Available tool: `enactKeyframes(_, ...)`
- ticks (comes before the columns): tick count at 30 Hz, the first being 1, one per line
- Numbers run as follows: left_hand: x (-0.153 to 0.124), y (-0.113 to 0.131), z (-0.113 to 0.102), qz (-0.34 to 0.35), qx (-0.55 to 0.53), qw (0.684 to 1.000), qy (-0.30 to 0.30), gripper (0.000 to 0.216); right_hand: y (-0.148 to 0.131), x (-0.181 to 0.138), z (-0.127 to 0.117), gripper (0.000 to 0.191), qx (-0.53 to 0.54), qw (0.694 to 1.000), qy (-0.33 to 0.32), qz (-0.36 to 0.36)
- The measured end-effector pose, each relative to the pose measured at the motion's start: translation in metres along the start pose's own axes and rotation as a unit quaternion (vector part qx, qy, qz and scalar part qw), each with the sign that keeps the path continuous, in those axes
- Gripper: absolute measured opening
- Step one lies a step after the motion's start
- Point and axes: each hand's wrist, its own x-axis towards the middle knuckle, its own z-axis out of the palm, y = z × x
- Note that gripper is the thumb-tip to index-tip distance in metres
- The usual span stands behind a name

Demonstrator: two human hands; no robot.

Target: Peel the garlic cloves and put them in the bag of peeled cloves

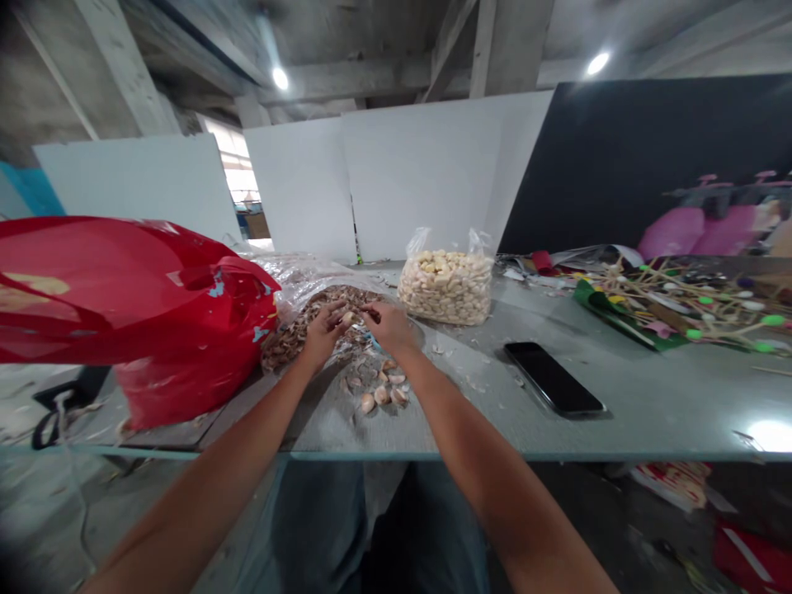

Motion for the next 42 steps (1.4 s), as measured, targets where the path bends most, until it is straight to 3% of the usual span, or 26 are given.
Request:
enactKeyframes(5, 0.0, -0.003, -0.001, 0.019, 0.03, 0.999, -0.015, 0.055, 0.001, 0.002, -0.002, 0.021, -0.049, 0.996, -0.055, -0.054)
enactKeyframes(11, -0.002, 0.0, 0.004, -0.015, 0.007, 0.999, -0.034, 0.056, 0.0, 0.003, -0.004, 0.022, -0.124, 0.985, -0.097, -0.07)
enactKeyframes(18, -0.003, 0.004, 0.004, -0.006, -0.025, 0.999, -0.027, 0.049, -0.019, -0.002, -0.001, 0.02, -0.195, 0.977, -0.066, -0.063)
enactKeyframes(25, -0.001, 0.005, 0.005, -0.037, -0.056, 0.998, 0.021, 0.048, -0.004, -0.002, 0.006, 0.016, -0.021, 1.0, 0.009, 0.02)
enactKeyframes(30, -0.002, 0.002, 0.005, -0.125, -0.069, 0.99, 0.012, 0.05, 0.002, -0.002, 0.011, 0.019, 0.068, 0.996, 0.011, 0.048)
enactKeyframes(33, -0.004, 0.005, 0.005, -0.133, -0.095, 0.987, -0.003, 0.054, -0.001, -0.002, 0.013, 0.016, 0.115, 0.992, -0.012, 0.051)
enactKeyframes(37, -0.006, 0.008, 0.005, -0.152, -0.111, 0.982, -0.025, 0.06, -0.007, -0.003, 0.014, 0.011, 0.2, 0.976, -0.049, 0.064)
enactKeyframes(42, -0.007, 0.01, 0.005, -0.155, -0.144, 0.977, -0.035, 0.053, -0.01, -0.001, 0.013, 0.01, 0.338, 0.929, -0.068, 0.132)
